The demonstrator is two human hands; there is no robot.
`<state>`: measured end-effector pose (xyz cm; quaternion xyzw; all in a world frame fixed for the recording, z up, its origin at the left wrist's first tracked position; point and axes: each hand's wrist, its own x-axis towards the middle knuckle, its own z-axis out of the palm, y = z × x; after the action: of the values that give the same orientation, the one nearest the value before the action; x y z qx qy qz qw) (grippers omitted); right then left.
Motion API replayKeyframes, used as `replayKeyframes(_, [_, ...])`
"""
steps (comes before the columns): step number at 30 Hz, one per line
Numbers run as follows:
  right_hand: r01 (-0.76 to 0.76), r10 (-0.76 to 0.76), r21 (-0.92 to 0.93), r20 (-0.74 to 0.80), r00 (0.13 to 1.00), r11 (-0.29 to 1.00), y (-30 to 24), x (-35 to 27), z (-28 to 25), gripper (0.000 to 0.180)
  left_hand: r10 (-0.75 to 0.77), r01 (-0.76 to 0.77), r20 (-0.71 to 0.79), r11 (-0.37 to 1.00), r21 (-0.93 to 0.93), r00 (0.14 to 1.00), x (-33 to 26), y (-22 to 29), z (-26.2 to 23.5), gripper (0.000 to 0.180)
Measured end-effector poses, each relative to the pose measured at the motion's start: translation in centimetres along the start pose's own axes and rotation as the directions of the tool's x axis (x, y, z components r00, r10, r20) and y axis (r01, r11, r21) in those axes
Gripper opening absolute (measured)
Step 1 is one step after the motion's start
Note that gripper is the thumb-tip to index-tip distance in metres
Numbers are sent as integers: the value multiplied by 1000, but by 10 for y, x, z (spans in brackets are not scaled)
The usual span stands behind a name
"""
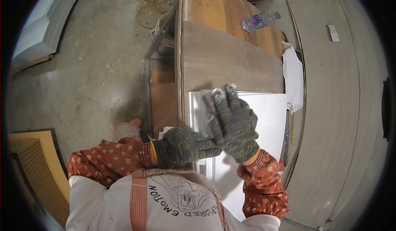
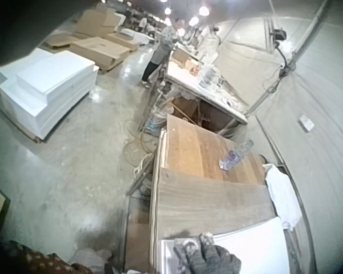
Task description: The person wipes white boards with a cloth, sands their edges using a sanding block, and applies adhesive to the edges before scraping off excess residue with a scraper and wiping the surfaces.
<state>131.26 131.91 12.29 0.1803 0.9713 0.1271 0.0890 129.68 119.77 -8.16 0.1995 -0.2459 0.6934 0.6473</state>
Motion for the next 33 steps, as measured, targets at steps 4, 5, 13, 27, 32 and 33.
replayKeyframes(4, [-80, 76, -31, -134, 988, 996, 55, -8, 26, 44, -619, -128, -168, -406, 905, 767, 50, 61, 60, 43])
replayKeyframes(5, [-98, 70, -135, -198, 978, 986, 68, -8, 28, 40, -624, -138, -161, -403, 905, 765, 48, 60, 59, 43])
replayKeyframes(13, [-588, 581, -1, 148, 800, 809, 49, -9, 3, 40, -599, -49, -240, -425, 904, 764, 38, 59, 60, 53])
replayKeyframes(27, [545, 933, 759, 261, 248, -357, 104, -362, 128, 51, -300, -133, -273, -857, 498, 914, 105, 89, 74, 71])
replayKeyframes(32, [573, 956, 807, 262, -133, -142, 121, -438, 201, 61, -261, -160, -240, -915, 369, 935, 78, 106, 71, 66])
replayKeyframes(33, [594, 958, 793, 259, -126, -136, 131, -447, 226, 61, -217, -122, -287, -941, 314, 933, 73, 108, 73, 65])
